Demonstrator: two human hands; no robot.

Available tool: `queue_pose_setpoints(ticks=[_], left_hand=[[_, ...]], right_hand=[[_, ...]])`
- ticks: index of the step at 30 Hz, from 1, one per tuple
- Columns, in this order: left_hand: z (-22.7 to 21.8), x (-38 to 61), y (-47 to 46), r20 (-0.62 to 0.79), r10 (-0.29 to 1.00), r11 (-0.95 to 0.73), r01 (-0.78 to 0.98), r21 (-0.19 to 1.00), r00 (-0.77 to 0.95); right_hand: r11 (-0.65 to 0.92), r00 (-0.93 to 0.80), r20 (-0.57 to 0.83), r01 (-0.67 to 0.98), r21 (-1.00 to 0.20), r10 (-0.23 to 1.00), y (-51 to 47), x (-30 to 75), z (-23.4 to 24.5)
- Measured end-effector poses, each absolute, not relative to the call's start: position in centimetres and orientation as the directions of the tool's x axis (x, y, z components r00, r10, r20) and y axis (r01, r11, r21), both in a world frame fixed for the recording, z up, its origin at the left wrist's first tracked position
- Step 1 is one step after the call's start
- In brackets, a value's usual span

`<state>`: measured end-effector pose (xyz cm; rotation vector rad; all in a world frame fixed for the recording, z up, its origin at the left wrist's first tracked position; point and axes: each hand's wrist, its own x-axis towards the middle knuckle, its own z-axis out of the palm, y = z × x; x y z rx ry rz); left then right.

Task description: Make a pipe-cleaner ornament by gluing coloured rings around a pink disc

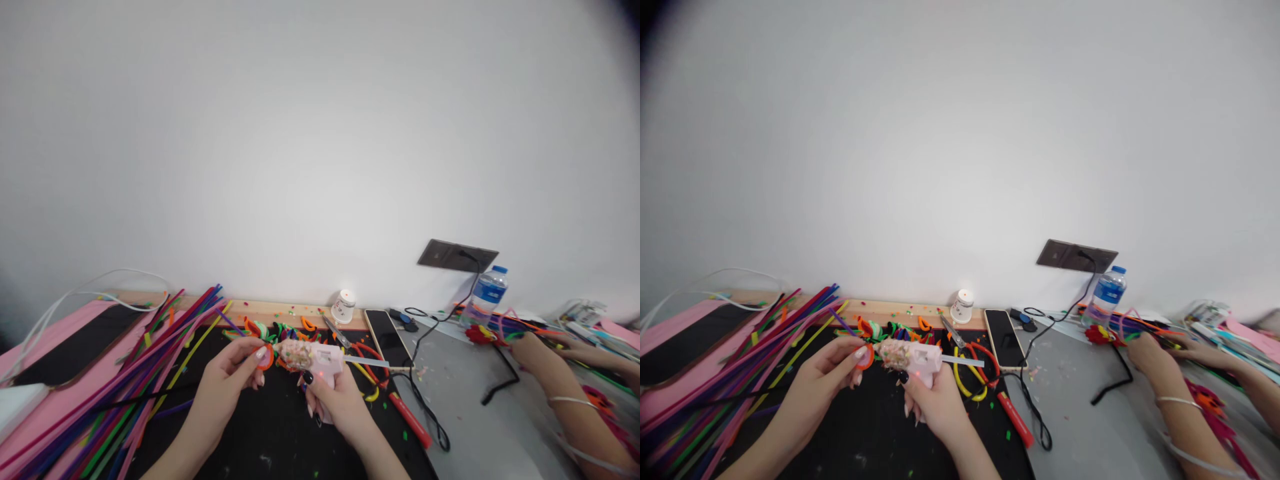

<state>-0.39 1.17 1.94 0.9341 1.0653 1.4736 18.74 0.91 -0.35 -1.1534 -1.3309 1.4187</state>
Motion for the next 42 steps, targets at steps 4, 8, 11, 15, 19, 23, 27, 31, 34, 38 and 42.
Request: queue_pose_setpoints(ticks=[4,8,11,15,19,23,27,31,34,38,42], left_hand=[[1.83,-0.42,1.15,0.009,0.988,-0.055,-0.294,0.954,-0.153],[1.69,-0.5,1.23,0.016,0.988,-0.06,-0.293,0.954,-0.151],[1.6,-0.55,1.27,0.026,0.988,-0.068,-0.282,0.957,-0.15],[1.73,-0.5,1.21,0.012,0.988,-0.058,-0.297,0.953,-0.154],[2.12,-0.37,1.11,0.006,0.986,-0.057,-0.305,0.951,-0.165],[2.49,-0.32,0.94,0.009,0.983,-0.063,-0.294,0.954,-0.181],[2.57,-0.34,0.87,-0.01,0.983,-0.045,-0.297,0.954,-0.182],[2.51,-0.36,0.91,-0.011,0.981,-0.047,-0.29,0.956,-0.196],[2.44,-0.4,0.95,-0.009,0.979,-0.052,-0.294,0.954,-0.202],[2.29,-0.5,1.02,-0.021,0.98,-0.044,-0.316,0.948,-0.198],[2.21,-0.57,1.06,-0.005,0.981,-0.055,-0.308,0.95,-0.192]], right_hand=[[-0.077,-0.218,-0.078,0.013,-0.997,0.973,0.75,18.67,0.05],[-0.071,-0.215,-0.071,0.01,-0.997,0.974,0.8,18.7,0.14],[-0.073,-0.21,-0.073,0.005,-0.997,0.975,0.82,18.69,0.09],[-0.085,-0.212,-0.085,0.012,-0.996,0.974,0.81,18.66,0.02],[-0.095,-0.216,-0.095,0.007,-0.995,0.972,0.8,18.65,0.03],[-0.074,-0.215,-0.071,-0.004,-0.997,0.974,0.79,18.71,0.05],[-0.07,-0.217,-0.068,-0.002,-0.998,0.974,0.75,18.75,0.06],[-0.092,-0.21,-0.088,-0.009,-0.996,0.974,0.72,18.65,0.1],[-0.108,-0.199,-0.102,-0.021,-0.994,0.975,0.71,18.58,0.08],[-0.119,-0.203,-0.115,-0.006,-0.993,0.972,0.69,18.61,0.08],[-0.106,-0.206,-0.105,0.008,-0.994,0.973,0.69,18.66,0.04]])
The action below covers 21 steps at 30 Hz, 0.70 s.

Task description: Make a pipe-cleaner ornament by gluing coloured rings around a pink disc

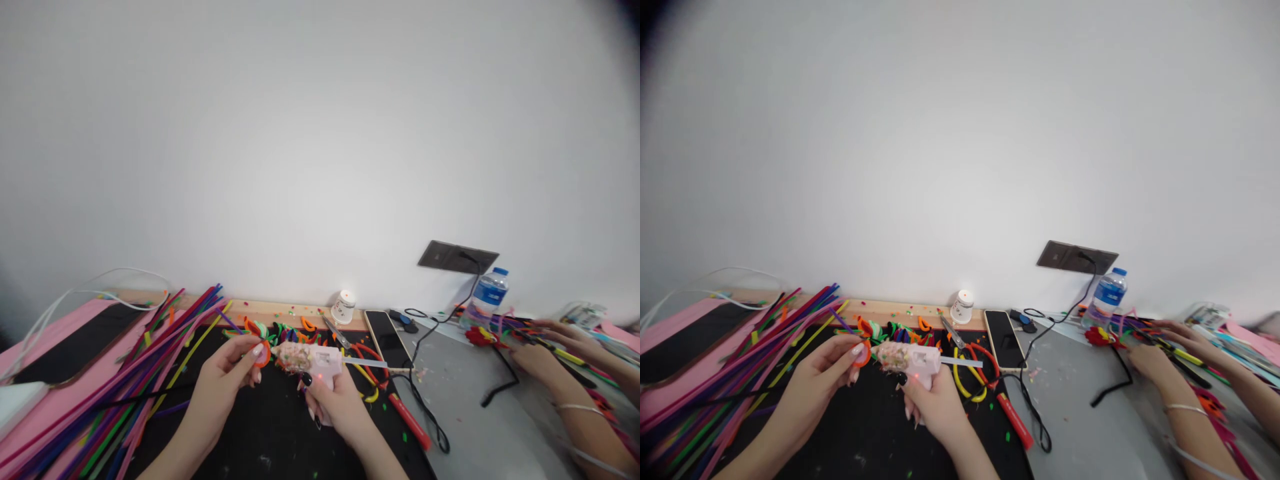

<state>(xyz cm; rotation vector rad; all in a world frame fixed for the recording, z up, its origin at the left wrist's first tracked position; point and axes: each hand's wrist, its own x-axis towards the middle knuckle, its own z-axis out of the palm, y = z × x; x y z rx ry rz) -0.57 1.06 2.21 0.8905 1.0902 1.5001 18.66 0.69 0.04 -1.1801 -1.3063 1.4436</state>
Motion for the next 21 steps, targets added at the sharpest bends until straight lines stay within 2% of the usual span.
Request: queue_pose_setpoints(ticks=[21], left_hand=[[2.01,-0.78,1.24,0.001,0.977,-0.08,-0.364,0.928,-0.214]], right_hand=[[-0.09,-0.236,-0.095,0.031,-0.995,0.967,0.62,18.79,0.02]])
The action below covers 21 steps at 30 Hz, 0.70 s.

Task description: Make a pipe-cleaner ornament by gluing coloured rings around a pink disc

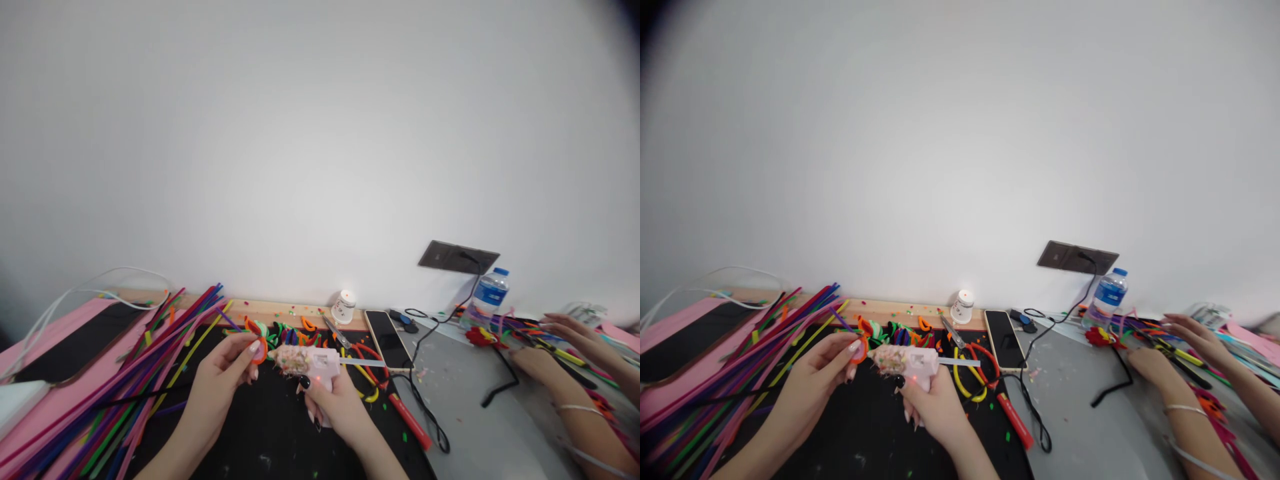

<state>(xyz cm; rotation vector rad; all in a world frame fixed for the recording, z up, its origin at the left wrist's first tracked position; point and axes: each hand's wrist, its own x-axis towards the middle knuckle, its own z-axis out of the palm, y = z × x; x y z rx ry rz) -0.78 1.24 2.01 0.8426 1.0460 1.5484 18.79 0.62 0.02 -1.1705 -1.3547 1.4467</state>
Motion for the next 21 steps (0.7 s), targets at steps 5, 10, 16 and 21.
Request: queue_pose_setpoints(ticks=[5,10,16,21], left_hand=[[1.66,-0.92,1.21,0.008,0.978,-0.084,-0.355,0.931,-0.21],[1.45,-0.91,1.34,0.024,0.974,-0.104,-0.351,0.93,-0.225],[1.36,-0.95,1.43,0.027,0.972,-0.106,-0.34,0.935,-0.231],[1.5,-0.95,1.47,0.042,0.964,-0.129,-0.322,0.938,-0.264]], right_hand=[[-0.091,-0.252,-0.093,0.018,-0.996,0.963,0.68,18.83,-0.22],[-0.066,-0.293,-0.077,0.046,-0.997,0.953,0.83,19.0,-0.69],[-0.079,-0.31,-0.094,0.061,-0.995,0.946,0.71,18.9,-0.23],[-0.076,-0.31,-0.093,0.067,-0.995,0.946,0.69,18.82,0.13]])
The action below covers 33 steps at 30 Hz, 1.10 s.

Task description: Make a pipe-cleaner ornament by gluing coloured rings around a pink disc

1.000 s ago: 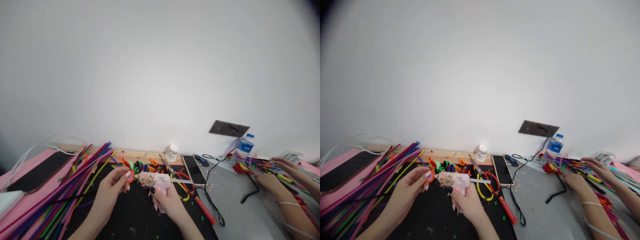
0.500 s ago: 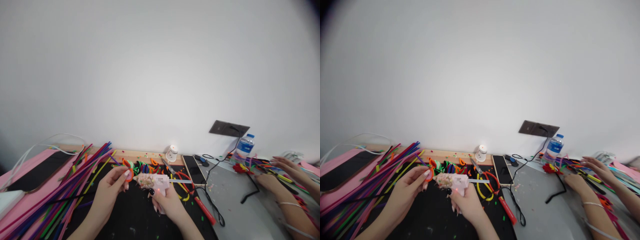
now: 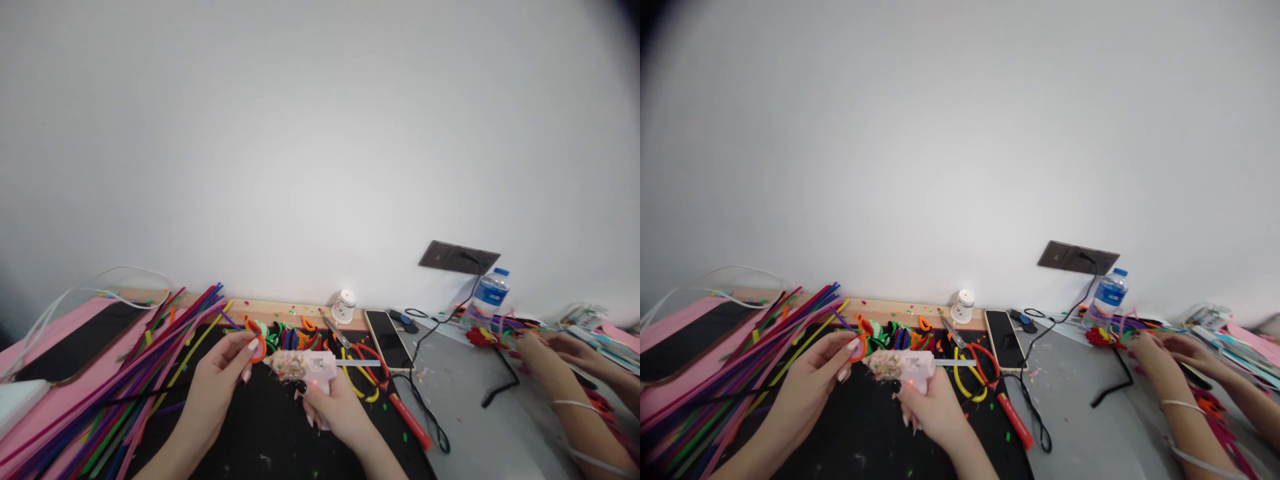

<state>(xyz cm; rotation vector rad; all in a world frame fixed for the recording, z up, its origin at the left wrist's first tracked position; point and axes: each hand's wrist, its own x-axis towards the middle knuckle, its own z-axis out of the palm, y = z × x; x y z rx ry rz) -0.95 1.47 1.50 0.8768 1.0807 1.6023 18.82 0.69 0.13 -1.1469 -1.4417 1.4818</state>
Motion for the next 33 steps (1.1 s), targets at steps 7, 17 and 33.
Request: queue_pose_setpoints(ticks=[7,17,33], left_hand=[[1.7,-0.9,1.4,-0.03,0.953,-0.078,-0.34,0.937,-0.301],[1.3,-1.0,1.6,-0.023,0.959,-0.081,-0.35,0.933,-0.283],[1.3,-1.1,1.5,-0.026,0.96,-0.073,-0.341,0.937,-0.278]], right_hand=[[-0.074,-0.311,-0.099,0.091,-0.993,0.945,0.8,19.0,-0.4],[-0.089,-0.3,-0.118,0.107,-0.99,0.947,0.7,18.7,0.5],[-0.097,-0.255,-0.115,0.082,-0.992,0.96,0.8,19.0,-0.2]])
